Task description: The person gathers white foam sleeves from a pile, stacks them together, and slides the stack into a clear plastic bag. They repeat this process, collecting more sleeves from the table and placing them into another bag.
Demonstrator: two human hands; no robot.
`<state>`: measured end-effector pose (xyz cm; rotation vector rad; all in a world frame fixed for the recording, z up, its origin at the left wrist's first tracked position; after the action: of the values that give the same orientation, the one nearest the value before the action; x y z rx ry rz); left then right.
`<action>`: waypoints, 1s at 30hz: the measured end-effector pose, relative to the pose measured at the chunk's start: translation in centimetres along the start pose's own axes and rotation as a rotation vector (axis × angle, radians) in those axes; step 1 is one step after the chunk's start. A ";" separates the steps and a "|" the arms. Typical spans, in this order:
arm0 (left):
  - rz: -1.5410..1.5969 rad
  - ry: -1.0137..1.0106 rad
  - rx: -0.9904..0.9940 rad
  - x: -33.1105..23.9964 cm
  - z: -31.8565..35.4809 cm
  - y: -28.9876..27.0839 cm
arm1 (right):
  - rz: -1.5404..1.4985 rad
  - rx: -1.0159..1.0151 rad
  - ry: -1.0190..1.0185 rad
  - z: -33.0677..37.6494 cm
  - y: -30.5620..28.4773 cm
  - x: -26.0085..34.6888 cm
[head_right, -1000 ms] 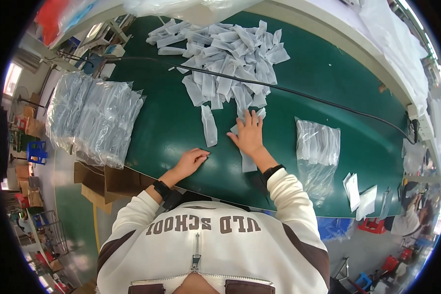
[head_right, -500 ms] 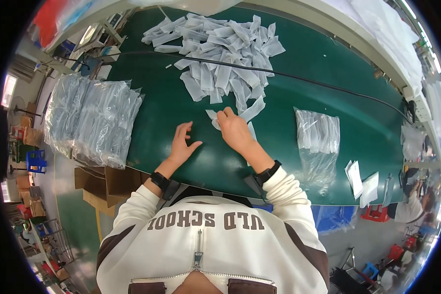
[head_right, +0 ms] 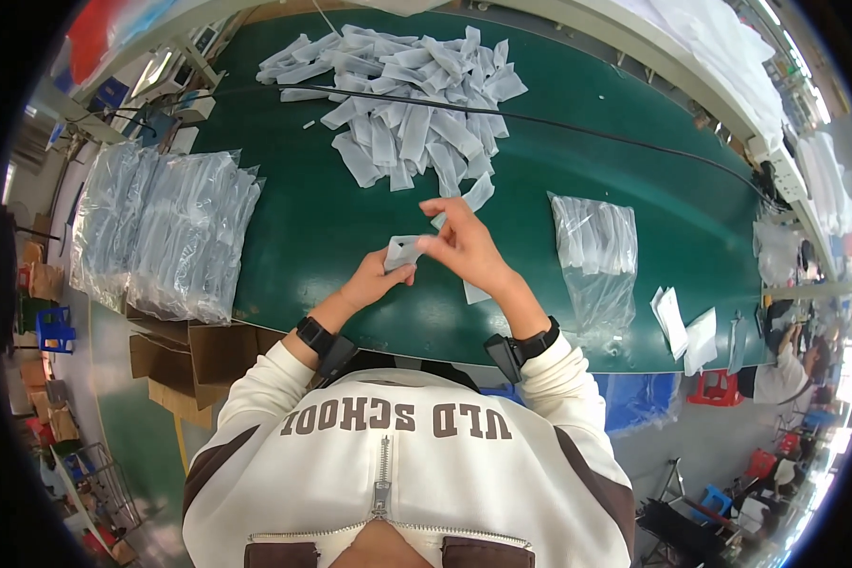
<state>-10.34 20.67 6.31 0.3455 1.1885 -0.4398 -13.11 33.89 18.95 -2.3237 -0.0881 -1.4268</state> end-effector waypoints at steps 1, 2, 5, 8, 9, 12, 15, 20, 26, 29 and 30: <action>-0.004 -0.017 0.016 0.4 0.0 0.3 | 0.001 -0.004 0.005 0.4 0.1 -0.4; -0.005 -0.020 0.028 0.4 0.0 0.8 | 0.095 0.045 -0.073 0.7 0.6 -0.4; -0.022 -0.002 0.011 0.2 0.5 1.9 | 0.284 0.144 -0.219 1.6 1.9 -0.2; -0.085 0.017 -0.027 0.1 1.1 1.8 | -0.060 -0.041 0.285 3.2 1.2 -4.1; -0.116 0.029 -0.049 0.1 1.4 1.6 | -0.059 -0.046 0.290 3.6 0.7 -4.5; -0.392 0.032 -0.082 1.3 2.0 1.0 | -0.126 -0.341 0.465 6.8 -3.8 -8.2; -0.560 0.028 -0.067 3.0 2.8 0.8 | 0.514 -0.075 0.463 10.8 -4.3 -10.0; -0.650 0.075 0.056 3.6 3.7 2.4 | 0.760 0.129 0.388 14.5 -1.7 -13.9; -0.659 0.028 0.092 4.1 3.3 2.7 | 0.499 0.070 0.404 14.4 -0.2 -14.2; -0.777 0.458 -0.090 0.6 4.7 3.0 | 0.396 0.124 0.338 13.4 1.7 -11.9; -0.774 0.455 -0.090 0.3 4.6 3.1 | 0.370 0.152 0.303 13.4 2.2 -11.4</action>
<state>-4.98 21.09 7.65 -0.1241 1.7730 -1.0081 -6.72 38.70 3.13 -1.8591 0.2945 -1.4977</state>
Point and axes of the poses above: each hand's wrist, its own z-axis away from the middle knuckle, its own y-axis out of the palm, x = y × z, the point moved 9 cm from there along -z, towards the middle knuckle, and after that the axes turned 14 degrees about -y, right-handed, at the moved point
